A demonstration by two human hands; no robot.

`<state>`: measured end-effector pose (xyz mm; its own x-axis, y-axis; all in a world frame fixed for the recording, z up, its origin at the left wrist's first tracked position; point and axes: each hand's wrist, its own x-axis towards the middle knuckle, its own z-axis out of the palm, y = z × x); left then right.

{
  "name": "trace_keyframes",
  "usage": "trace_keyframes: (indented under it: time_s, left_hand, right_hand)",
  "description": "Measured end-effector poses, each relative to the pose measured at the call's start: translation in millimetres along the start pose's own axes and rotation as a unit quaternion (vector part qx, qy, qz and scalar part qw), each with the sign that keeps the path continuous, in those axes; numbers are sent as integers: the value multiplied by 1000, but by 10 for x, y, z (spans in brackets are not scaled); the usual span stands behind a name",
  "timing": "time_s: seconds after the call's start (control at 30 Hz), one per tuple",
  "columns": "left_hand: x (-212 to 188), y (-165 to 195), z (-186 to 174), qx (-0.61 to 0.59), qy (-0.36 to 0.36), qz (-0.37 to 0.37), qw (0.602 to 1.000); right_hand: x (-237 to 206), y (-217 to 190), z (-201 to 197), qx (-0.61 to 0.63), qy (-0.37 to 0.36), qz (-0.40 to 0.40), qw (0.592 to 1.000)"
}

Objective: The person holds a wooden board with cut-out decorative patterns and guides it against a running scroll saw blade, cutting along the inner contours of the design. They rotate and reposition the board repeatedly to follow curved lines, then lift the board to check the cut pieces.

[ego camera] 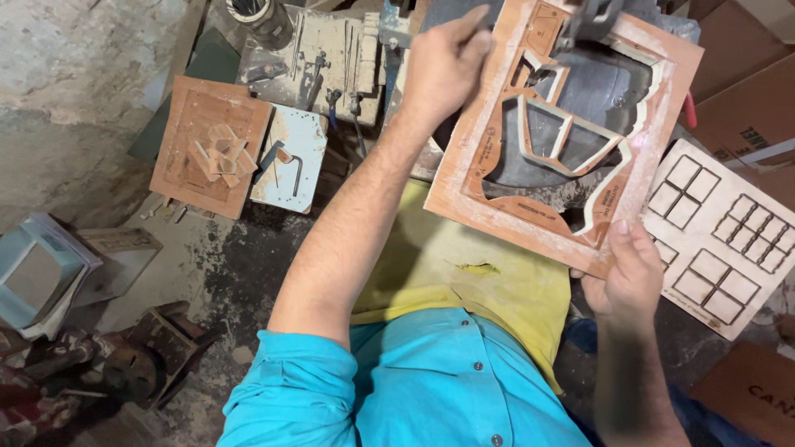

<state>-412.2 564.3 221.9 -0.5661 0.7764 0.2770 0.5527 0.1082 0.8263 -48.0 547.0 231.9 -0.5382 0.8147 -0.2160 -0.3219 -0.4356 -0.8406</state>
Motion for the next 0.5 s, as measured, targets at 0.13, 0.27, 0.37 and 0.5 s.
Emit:
trace_keyframes:
  time_s: [0.13,0.27,0.37,0.5]
  left_hand:
    - [-163,-149,-133,78,-92,41,992]
    - [-142,-85,-183,124,-160,77,976]
    - [-24,-36,-79,193,-118,150,962]
    - [73,-100,79,172,-36,192,966]
  right_hand:
    - [16,-51,-70,-15,4,8,1000]
    - [53,-94,-173,-9,2,9,1000]
    - [56,-106,-244,12,0,26,1000]
    - [84,-79,-301,-4,48,30,998]
